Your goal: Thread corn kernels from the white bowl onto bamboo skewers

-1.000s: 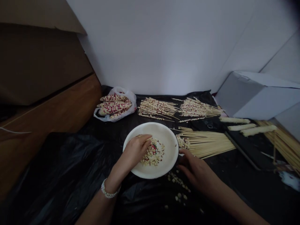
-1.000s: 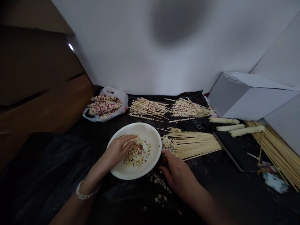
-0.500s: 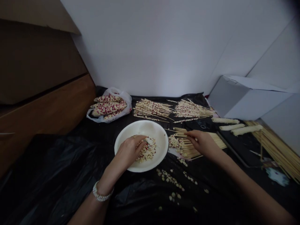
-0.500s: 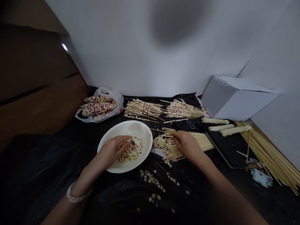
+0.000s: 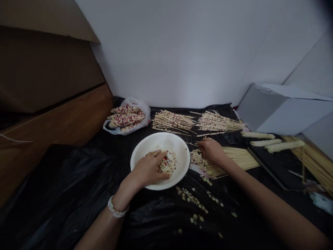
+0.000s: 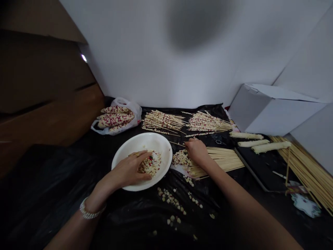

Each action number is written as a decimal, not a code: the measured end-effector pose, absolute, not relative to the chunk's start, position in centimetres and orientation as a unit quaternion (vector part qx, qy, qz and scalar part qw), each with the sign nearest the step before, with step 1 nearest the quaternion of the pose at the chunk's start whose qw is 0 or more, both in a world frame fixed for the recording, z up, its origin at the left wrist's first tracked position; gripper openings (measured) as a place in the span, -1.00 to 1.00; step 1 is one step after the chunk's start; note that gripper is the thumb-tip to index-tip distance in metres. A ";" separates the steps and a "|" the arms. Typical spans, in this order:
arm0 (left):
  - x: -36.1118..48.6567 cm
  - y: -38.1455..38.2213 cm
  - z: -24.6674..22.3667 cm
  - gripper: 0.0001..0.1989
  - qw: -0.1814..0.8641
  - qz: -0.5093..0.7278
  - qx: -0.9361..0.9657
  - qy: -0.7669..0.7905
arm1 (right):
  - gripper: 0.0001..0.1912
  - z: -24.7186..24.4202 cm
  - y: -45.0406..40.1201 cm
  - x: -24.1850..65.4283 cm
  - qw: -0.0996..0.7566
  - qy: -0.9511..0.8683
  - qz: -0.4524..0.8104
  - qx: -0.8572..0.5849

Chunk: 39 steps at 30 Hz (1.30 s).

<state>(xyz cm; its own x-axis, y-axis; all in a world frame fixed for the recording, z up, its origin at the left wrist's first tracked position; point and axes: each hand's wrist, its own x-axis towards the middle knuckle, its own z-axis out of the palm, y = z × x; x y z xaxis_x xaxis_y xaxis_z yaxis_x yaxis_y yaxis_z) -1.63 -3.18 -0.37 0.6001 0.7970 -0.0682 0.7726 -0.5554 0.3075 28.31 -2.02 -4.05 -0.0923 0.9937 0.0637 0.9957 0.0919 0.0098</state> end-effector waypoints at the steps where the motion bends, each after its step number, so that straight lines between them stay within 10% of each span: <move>1: -1.6 -3.2 -0.4 -0.18 0.160 0.039 0.881 0.443 | -0.64 -4.2 -2.2 28.4 0.024 -0.739 -0.029 -0.673; 12: -1.1 -2.7 -1.0 -0.88 0.285 0.106 0.878 0.369 | -0.69 -2.9 -2.2 28.3 0.152 -0.755 -0.104 -0.630; 25: -1.6 -1.3 0.5 -0.90 0.841 0.343 0.294 0.297 | -0.81 1.8 -3.7 26.8 0.347 -0.706 -0.077 -0.612; 39: -1.9 -1.2 0.6 -0.57 0.873 0.345 0.212 0.271 | -0.74 4.3 -5.0 20.3 0.283 -0.841 -0.011 -0.461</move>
